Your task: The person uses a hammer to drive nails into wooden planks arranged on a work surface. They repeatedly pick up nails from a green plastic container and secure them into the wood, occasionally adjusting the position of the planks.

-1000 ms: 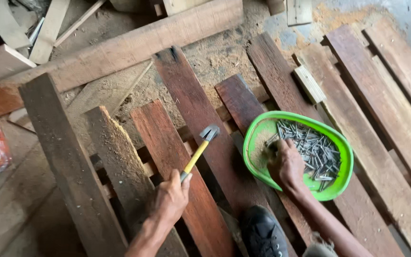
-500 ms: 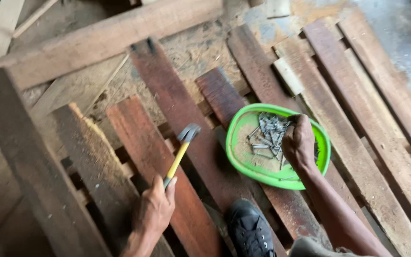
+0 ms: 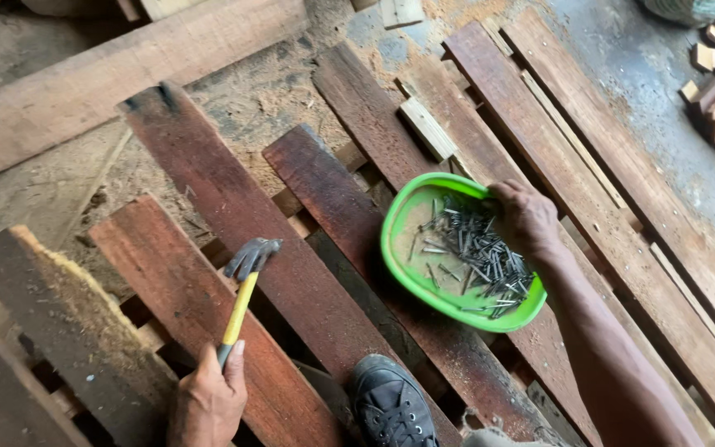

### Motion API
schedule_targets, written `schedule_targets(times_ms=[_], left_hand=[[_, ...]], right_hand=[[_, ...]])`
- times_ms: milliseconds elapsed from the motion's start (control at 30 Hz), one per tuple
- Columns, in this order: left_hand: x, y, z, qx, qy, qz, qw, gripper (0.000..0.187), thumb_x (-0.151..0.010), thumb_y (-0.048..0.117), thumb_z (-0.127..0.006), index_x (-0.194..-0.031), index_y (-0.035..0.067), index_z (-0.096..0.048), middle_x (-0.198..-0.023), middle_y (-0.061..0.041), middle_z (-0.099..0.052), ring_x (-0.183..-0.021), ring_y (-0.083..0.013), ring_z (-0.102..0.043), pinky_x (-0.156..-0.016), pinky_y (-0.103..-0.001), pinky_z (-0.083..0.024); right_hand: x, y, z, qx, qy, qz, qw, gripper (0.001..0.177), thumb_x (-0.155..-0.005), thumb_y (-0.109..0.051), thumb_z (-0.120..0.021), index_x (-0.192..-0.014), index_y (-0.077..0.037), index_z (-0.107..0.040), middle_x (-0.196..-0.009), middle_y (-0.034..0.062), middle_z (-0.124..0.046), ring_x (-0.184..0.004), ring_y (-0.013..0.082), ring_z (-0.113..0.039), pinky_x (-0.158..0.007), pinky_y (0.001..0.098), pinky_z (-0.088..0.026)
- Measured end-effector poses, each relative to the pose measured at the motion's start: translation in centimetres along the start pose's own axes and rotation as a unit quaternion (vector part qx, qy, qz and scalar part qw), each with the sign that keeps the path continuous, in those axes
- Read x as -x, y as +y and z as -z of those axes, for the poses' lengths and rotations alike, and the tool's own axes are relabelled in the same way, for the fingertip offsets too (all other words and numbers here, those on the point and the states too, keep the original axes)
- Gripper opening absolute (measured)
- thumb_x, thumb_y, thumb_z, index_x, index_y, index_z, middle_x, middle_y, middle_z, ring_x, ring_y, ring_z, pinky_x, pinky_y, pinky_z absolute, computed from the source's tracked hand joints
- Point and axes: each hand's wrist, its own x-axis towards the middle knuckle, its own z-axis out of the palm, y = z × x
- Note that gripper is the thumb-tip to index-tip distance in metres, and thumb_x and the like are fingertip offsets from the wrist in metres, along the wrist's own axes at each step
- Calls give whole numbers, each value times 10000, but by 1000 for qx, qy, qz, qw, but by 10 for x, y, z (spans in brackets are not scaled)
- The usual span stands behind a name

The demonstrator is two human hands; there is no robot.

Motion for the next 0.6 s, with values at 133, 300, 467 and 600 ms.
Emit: schedule_targets(times_ms=[133, 300, 467, 600], left_hand=[[1, -11, -28, -47, 121, -11, 992, 533, -1070, 724, -537, -964, 203, -574, -686, -205, -687, -664, -484, -693, -553, -583, -445], [3, -10, -29, -19, 150, -21, 988, 548, -1108, 683, -564, -880, 185, -552, -579, -89, -611, -535, -359, -646, -493, -493, -401], [2, -7, -22, -57, 114, -15, 992, 527, -1091, 693, -558, -976, 178, -576, -664, -215, -678, -673, -498, -693, -568, -603, -455], [0, -1, -9, -22, 28, 20, 999, 522, -1065, 684, -536, -1031, 164, -566, -746, -268, -729, -755, -551, -718, -639, -658, -491]], right_hand=[[16, 30, 4, 17, 3, -130, 991, 390, -1057, -415, -724, -1393, -221, -686, -1261, 83, -667, -1059, 379, -740, -782, 592, -615], [27, -25, 36, -105, 12, -250, 962, 186, -1119, -345, -691, -1133, -174, -762, -1192, 103, -721, -971, 279, -693, -863, 473, -576], [27, -54, -8, -117, 38, -81, 989, 75, -1010, -229, -801, -1069, -183, -798, -1059, 31, -725, -824, 310, -723, -669, 489, -557], [4, -57, -2, -30, -8, 63, 998, 126, -1095, -147, -639, -1141, -170, -754, -1093, 90, -714, -575, 247, -658, -370, 411, -497]])
